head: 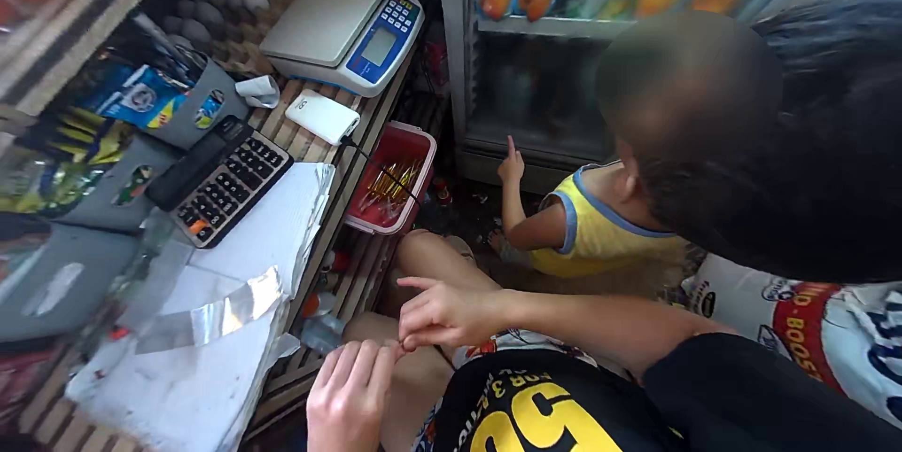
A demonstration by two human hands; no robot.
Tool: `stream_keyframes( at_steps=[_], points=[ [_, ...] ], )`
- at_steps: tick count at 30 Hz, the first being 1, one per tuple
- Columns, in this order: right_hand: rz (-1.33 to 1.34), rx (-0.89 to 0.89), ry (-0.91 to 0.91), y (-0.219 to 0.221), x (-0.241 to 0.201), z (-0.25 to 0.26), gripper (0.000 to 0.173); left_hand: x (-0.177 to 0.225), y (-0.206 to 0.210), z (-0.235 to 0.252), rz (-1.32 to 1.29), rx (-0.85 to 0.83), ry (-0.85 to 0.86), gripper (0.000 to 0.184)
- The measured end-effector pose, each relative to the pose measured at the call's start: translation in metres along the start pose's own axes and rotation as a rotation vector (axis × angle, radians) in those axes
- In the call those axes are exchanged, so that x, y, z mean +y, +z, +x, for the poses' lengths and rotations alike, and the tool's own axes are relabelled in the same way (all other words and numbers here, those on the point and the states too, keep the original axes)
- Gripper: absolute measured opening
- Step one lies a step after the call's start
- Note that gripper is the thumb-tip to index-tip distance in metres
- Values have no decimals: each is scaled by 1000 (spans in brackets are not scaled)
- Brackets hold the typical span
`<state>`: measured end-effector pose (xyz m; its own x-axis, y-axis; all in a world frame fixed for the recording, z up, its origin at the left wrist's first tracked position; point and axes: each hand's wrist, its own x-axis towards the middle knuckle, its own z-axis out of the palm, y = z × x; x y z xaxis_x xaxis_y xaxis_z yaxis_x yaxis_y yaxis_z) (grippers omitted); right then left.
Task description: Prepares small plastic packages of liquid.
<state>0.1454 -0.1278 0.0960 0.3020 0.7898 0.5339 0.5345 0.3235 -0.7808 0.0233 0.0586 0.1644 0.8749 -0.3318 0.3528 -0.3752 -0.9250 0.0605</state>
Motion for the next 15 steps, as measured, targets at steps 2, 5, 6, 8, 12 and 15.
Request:
stream_keyframes(
  at_steps=[2, 5, 6, 8, 12, 15],
  points=[
    [112, 73, 44, -3, 1, 3, 27, 3, 2, 5, 71, 83, 15, 21],
    [84, 141, 111, -5, 2, 3, 27, 5, 14, 8, 72, 161, -23, 19],
    [34, 165, 132, -4, 3, 2, 26, 5, 22, 7, 64, 181, -58, 21],
    [-115, 225, 141, -1, 3, -1, 24, 5, 37, 8, -100, 219, -214, 28],
    [-344, 346, 48, 4, 3, 3, 21, 15, 40, 25, -1110, 266, -601, 29],
    [-343, 286, 8, 8, 2, 7, 20, 27, 41, 42, -1605, 462, -1028, 27]
  ],
)
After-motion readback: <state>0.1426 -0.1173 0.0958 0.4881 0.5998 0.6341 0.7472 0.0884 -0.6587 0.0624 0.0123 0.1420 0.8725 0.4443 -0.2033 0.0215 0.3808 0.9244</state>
